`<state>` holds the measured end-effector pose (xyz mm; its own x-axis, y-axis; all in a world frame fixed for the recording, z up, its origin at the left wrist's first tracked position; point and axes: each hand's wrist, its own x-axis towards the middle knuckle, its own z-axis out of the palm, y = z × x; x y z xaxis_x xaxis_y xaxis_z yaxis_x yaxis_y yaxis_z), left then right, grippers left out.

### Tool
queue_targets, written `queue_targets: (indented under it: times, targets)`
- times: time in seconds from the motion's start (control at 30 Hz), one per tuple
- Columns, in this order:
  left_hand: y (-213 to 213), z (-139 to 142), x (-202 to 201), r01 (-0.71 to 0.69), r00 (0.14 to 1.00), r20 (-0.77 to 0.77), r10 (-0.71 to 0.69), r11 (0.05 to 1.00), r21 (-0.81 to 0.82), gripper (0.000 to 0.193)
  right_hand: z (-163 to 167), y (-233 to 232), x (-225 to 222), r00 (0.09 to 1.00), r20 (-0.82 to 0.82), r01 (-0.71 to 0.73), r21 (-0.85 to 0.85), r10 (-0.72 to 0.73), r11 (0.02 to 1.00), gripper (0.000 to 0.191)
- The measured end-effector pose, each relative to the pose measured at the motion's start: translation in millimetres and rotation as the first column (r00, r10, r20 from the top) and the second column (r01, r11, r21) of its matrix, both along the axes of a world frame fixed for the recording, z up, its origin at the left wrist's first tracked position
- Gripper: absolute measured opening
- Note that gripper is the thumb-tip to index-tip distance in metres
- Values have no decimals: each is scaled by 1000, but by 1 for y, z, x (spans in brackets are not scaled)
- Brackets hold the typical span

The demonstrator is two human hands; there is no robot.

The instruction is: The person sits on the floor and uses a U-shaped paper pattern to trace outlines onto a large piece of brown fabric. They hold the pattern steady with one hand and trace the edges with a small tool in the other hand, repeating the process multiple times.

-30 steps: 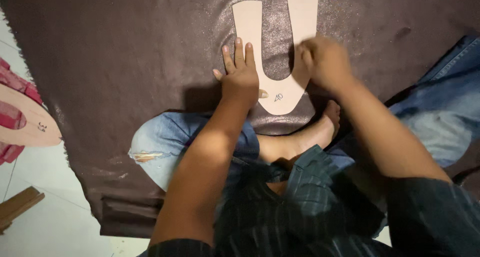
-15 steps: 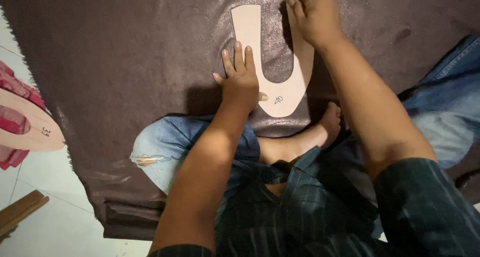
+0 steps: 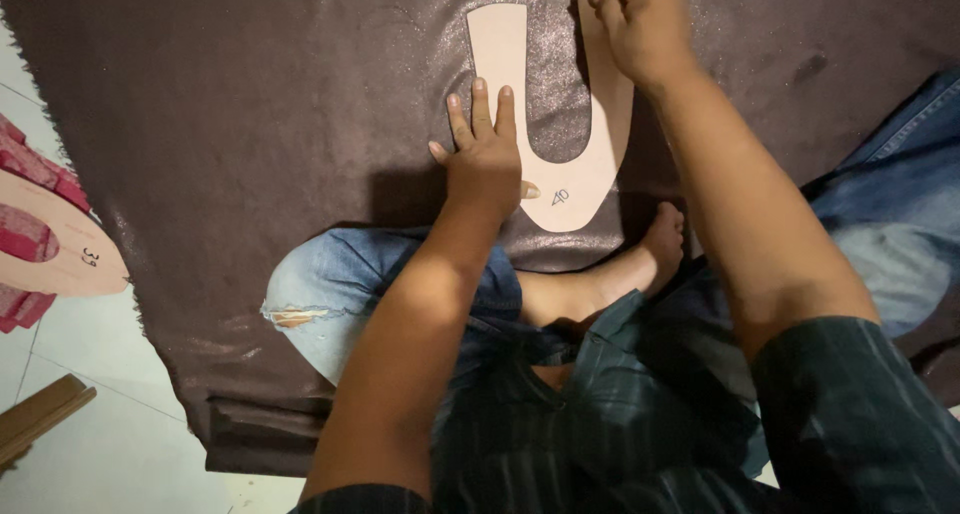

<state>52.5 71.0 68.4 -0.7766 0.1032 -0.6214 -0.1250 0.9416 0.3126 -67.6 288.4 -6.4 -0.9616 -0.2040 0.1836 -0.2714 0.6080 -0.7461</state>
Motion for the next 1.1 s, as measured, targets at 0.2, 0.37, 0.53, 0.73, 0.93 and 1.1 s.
queue_targets:
  times: [0.2, 0.37, 0.53, 0.73, 0.93, 1.1]
  targets:
    - [1, 0, -4, 0, 999, 48, 0, 1000, -8, 137, 6, 12, 0, 989, -131, 81, 137, -63, 987, 5]
    - [4, 1, -6, 12, 997, 83, -8, 999, -49, 138, -2, 9, -1, 1000, -24, -15, -25, 14, 1000, 3]
    - [2, 2, -5, 16, 996, 86, -12, 999, -41, 138, -10, 21, -3, 997, -67, 41, 53, -37, 998, 6]
    - [1, 2, -4, 40, 998, 49, -39, 999, -24, 137, -12, 34, -4, 986, -137, 128, 272, -93, 954, 12]
    - [1, 1, -4, 18, 998, 60, -16, 999, -32, 136, -6, 41, -2, 978, -37, 209, 248, -207, 946, 18]
    - [0, 1, -2, 5, 999, 34, -5, 1000, -11, 137, -5, 52, 1, 989, -69, 144, 191, -133, 971, 14]
